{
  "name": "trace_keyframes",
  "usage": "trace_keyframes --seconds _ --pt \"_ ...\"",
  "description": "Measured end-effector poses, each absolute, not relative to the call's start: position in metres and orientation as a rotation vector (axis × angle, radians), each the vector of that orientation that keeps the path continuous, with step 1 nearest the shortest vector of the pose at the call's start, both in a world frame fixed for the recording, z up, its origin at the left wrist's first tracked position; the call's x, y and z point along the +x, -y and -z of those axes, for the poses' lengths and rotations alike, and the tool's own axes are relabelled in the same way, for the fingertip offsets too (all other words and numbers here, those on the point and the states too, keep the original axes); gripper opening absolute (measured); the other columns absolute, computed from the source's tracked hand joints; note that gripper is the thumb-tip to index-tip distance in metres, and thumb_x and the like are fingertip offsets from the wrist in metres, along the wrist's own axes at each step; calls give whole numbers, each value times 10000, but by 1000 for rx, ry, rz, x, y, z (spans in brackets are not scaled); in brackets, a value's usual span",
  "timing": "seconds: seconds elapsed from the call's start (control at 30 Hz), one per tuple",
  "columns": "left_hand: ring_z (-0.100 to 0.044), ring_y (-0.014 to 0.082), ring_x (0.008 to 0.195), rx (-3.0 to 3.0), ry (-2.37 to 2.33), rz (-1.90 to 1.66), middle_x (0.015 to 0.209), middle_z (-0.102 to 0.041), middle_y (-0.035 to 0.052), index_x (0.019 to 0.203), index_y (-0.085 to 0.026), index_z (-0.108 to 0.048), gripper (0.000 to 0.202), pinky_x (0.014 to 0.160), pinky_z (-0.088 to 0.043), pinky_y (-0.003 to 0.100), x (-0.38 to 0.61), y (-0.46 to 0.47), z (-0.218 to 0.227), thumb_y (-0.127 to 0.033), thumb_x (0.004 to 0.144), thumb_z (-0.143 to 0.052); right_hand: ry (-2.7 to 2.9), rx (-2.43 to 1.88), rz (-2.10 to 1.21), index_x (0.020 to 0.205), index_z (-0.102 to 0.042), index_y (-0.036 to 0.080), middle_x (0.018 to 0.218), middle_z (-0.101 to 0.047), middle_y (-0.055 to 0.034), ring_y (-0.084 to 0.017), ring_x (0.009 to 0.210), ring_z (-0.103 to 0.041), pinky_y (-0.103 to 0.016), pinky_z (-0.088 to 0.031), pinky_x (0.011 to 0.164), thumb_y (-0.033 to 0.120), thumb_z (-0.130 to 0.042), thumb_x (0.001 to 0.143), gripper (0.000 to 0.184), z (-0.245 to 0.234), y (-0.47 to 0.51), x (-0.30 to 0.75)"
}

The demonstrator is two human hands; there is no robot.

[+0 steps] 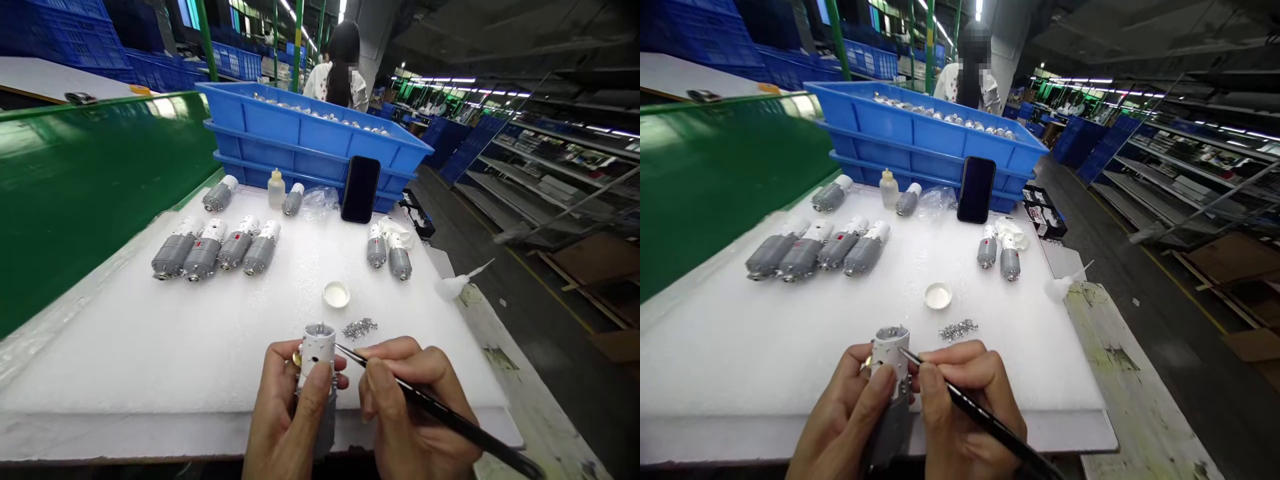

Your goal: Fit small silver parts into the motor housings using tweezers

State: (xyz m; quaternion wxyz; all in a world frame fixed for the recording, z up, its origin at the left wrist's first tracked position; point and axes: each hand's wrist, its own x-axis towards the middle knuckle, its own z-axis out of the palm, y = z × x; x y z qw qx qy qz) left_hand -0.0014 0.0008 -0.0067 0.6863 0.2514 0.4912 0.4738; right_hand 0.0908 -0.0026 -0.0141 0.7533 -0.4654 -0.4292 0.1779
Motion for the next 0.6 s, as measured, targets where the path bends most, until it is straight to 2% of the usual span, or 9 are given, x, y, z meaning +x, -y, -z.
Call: trace_keyframes --seconds 0.47,0.6 --pt "-671 200 903 628 -1092 -1044 940 -750 -13 981 -268 -542 391 879 -478 342 -2 -1 8 -556 823 -755 865 -1007 -417 781 -637 200 779 -715 13 -47 456 -540 -166 -475 428 117 -695 887 146 14 0 88" --pt "-671 214 895 716 -1196 -1053 906 -742 -13 984 -274 -538 392 786 -470 329 -1 0 7 -593 837 -711 922 -1000 -416 793 -635 204 796 -715 9 -55 467 -551 -180 -485 436 95 -686 891 155 17 2 90"
